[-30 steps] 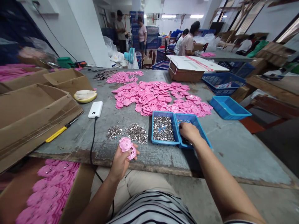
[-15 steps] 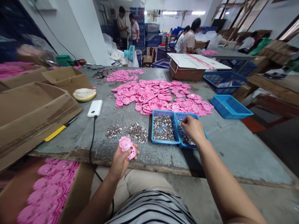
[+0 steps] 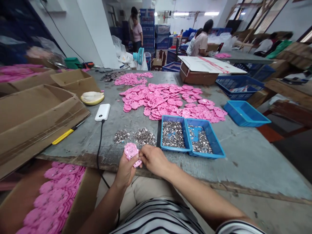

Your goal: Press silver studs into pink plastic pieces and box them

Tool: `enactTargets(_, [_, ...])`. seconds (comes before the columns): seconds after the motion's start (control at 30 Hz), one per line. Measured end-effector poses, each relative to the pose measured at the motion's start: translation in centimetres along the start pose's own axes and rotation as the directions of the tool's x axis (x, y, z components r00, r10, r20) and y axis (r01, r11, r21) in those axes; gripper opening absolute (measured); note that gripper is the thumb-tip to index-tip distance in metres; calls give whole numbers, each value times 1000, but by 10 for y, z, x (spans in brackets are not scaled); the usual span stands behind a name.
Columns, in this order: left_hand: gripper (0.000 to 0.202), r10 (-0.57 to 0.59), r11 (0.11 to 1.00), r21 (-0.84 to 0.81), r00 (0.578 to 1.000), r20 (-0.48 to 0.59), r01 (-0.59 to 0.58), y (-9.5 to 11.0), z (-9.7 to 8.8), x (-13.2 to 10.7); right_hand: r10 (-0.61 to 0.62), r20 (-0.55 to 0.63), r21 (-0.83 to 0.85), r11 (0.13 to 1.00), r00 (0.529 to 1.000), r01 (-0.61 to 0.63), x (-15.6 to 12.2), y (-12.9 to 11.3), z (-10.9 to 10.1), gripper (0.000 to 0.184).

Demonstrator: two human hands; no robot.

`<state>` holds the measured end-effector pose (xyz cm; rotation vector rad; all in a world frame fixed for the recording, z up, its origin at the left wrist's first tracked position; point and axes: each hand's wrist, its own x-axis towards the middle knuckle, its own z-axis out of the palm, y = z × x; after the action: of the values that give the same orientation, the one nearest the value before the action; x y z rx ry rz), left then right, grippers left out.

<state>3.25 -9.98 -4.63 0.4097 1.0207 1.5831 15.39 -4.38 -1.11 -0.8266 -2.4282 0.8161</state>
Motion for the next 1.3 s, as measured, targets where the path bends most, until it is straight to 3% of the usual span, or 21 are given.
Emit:
enactTargets(0.33, [52, -50, 998, -39, 994, 92, 54, 2, -4, 2, -209, -127, -68, 977, 970, 202, -2, 20, 4, 10])
enactTargets(0.47, [51, -80, 994, -62, 989, 121, 88, 6, -5, 3, -255, -159, 5, 966, 954, 260, 0, 21, 8, 13])
enactTargets(0.57, [50, -115, 991, -59, 983, 144, 124, 8, -5, 4, -179, -219, 196, 955, 959, 223, 2, 23, 12, 13])
enactTargets(0.67, [50, -132, 989, -48, 979, 156, 141, 10, -5, 4, -29, -254, 414, 900, 967, 136, 3, 25, 16, 19])
enactTargets(0.9, [52, -138, 987, -60, 982, 127, 147, 11, -4, 4, 259, -93, 745, 659, 961, -106, 6, 24, 21, 32])
enactTargets(1.13, [51, -139, 986, -82, 986, 96, 147, 11, -4, 3, 307, 53, 872, 450, 950, -194, 7, 19, 26, 30])
enactTargets(1.3, [53, -130, 985, -101, 987, 89, 139, 10, -4, 3, 298, 83, 898, 391, 951, -201, 9, 18, 28, 32])
